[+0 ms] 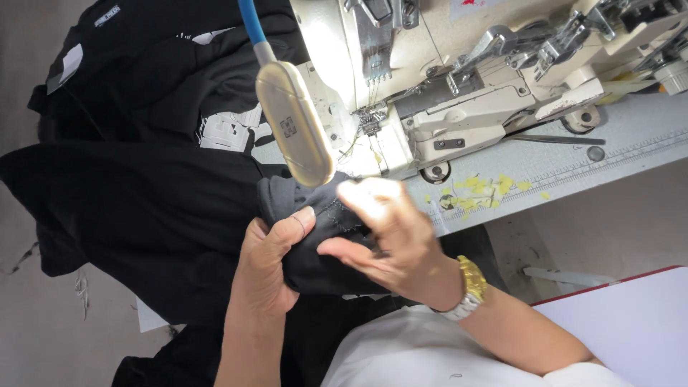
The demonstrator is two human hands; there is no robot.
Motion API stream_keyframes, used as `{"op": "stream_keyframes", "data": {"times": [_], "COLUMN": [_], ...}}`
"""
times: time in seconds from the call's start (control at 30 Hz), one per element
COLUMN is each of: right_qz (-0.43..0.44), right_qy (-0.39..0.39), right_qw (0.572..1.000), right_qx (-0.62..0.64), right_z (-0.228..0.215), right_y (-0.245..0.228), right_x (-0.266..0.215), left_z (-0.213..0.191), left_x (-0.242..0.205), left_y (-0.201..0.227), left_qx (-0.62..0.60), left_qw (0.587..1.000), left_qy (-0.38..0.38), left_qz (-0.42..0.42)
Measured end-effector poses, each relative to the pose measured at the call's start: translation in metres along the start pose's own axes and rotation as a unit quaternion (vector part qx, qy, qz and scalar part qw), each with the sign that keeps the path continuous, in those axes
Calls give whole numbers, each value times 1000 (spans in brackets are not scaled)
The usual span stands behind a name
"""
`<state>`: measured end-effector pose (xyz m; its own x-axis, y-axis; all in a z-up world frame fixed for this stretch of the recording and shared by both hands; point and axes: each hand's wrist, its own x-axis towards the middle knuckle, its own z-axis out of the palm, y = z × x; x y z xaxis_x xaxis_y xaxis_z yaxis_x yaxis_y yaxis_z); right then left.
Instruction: Trimming loose threads from black t-shirts using thread snips at a sewing workstation
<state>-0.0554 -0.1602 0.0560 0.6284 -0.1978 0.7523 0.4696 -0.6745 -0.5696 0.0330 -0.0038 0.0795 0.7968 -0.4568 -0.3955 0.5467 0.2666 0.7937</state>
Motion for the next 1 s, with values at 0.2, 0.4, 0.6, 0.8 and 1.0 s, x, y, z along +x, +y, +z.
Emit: {"op": "stream_keyframes", "data": {"times": [0.2,0.4,0.6,0.8,1.0], "right_qz": [-10,97,141,41,-27], "right_qy": [63,143,140,37,68], "right_qw": [998,984,974,996,997], "right_qx": [-26,40,109,72,-35], "right_z": [20,-12,-9,21,21], "right_y": [13,31,19,-1,-9], "right_x": [-2,6,6,2,-13], "left_z": [12,-3,-4,-21,-18], "left_x": [-8,-2,-3,0,4], "left_y": [5,5,0,-16,-20], "left_qx": [-17,-36,-66,-62,-165], "left_qw": [998,996,993,991,983], "left_qy": [19,50,10,-17,16], "left_qz": [62,67,96,119,82]}}
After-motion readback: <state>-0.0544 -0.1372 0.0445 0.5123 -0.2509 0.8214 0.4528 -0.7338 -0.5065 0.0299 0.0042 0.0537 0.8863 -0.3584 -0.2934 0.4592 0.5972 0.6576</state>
